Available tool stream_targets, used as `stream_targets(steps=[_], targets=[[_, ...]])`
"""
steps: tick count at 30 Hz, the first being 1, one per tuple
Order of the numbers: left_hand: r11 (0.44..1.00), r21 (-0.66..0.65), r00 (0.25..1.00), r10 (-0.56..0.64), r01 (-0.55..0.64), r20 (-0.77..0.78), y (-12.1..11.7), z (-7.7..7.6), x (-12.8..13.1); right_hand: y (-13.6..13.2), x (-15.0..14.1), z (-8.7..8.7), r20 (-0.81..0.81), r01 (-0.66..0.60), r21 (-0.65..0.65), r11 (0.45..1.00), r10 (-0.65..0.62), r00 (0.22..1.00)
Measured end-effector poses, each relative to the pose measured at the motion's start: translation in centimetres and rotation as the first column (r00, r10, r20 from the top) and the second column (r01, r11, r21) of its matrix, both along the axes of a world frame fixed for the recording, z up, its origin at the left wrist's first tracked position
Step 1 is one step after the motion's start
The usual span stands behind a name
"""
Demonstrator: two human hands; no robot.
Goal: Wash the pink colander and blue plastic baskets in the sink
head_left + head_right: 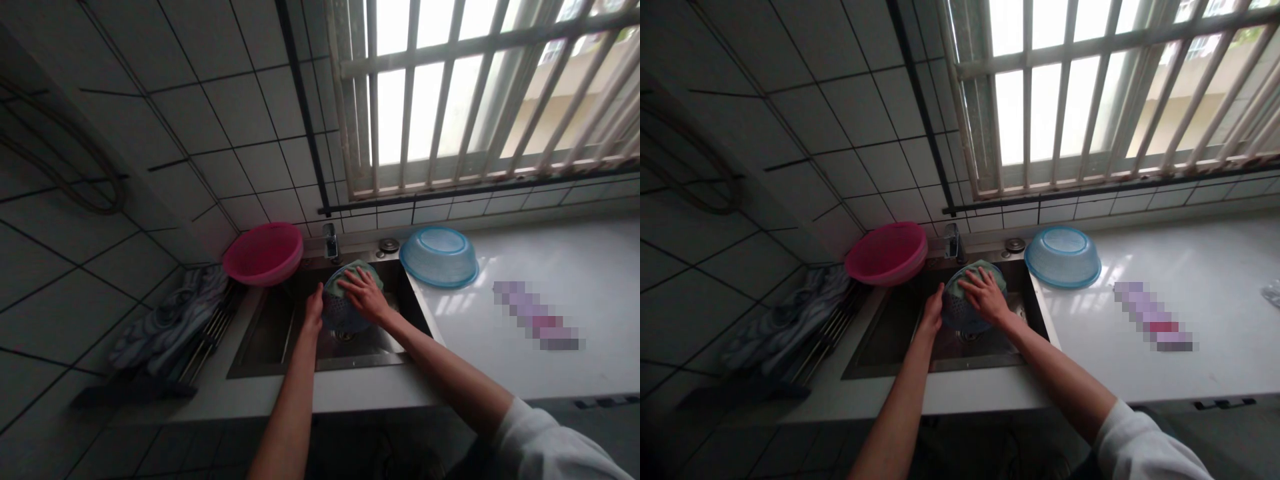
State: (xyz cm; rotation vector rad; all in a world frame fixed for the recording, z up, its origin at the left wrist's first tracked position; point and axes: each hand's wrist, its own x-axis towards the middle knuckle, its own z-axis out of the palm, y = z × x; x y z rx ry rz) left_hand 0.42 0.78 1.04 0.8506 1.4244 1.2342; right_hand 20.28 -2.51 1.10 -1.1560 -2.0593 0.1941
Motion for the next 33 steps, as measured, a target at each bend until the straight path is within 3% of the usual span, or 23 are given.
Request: stream_targets(steps=[2, 4, 6, 9, 12, 16, 18, 22, 25, 28, 33], targets=[[1.000, -0.005, 1.000, -0.013, 0.013, 0.017, -0.1, 0.0, 0.0, -1.2, -1.2, 0.9, 0.143, -0.161, 0.057, 0.985, 0.152, 0.978], [0.999, -0.031, 1.000, -0.008, 0.008, 0.016, -0.1, -0.1, -0.1, -1.5, -1.4, 1.2, 0.173, -0.241, 0.052, 0.969, 0.229, 0.958], [0.997, -0.070, 1.000, -0.013, 0.014, 0.016, -0.1, -0.3, -0.1, -0.8, -0.5, 0.9, 0.076, -0.188, 0.014, 0.982, 0.187, 0.979], [0.994, -0.080, 0.997, -0.072, 0.070, -0.023, -0.1, -0.5, 0.0, 1.2, 1.6, -0.6, -0.145, 0.015, -0.112, 0.994, -0.031, 0.989], [0.989, 0.054, 0.968, -0.120, 0.135, -0.219, 0.0, -0.5, 0.4, 2.6, 2.8, -2.2, -0.213, 0.084, -0.232, 0.969, -0.135, 0.968], [0.925, 0.356, 0.854, 0.072, 0.137, -0.516, -0.2, 0.3, 1.2, 2.4, 1.6, -2.9, -0.182, 0.088, -0.208, 0.974, -0.127, 0.975], [0.908, 0.394, 0.829, 0.110, 0.141, -0.549, -0.3, 0.7, 1.4, 1.6, 0.4, -2.3, -0.127, 0.063, -0.170, 0.983, -0.085, 0.988], [0.983, 0.171, 0.867, 0.026, 0.068, -0.497, 0.1, 1.0, 0.6, -0.5, -1.5, -0.4, 0.053, -0.151, -0.048, 0.987, 0.154, 0.987], [1.000, 0.002, 0.924, 0.015, -0.016, -0.383, 0.4, 1.1, -0.4, -1.2, -1.5, 0.6, 0.107, -0.277, -0.010, 0.961, 0.276, 0.955], [0.999, -0.042, 0.973, 0.009, -0.020, -0.232, 0.2, 1.2, -0.6, -0.3, -0.1, 0.5, -0.011, -0.195, -0.035, 0.980, 0.195, 0.981], [1.000, -0.014, 0.998, -0.004, 0.003, -0.067, -0.6, 1.4, 0.5, 2.1, 2.6, -1.1, -0.296, 0.065, -0.188, 0.980, -0.119, 0.948]])
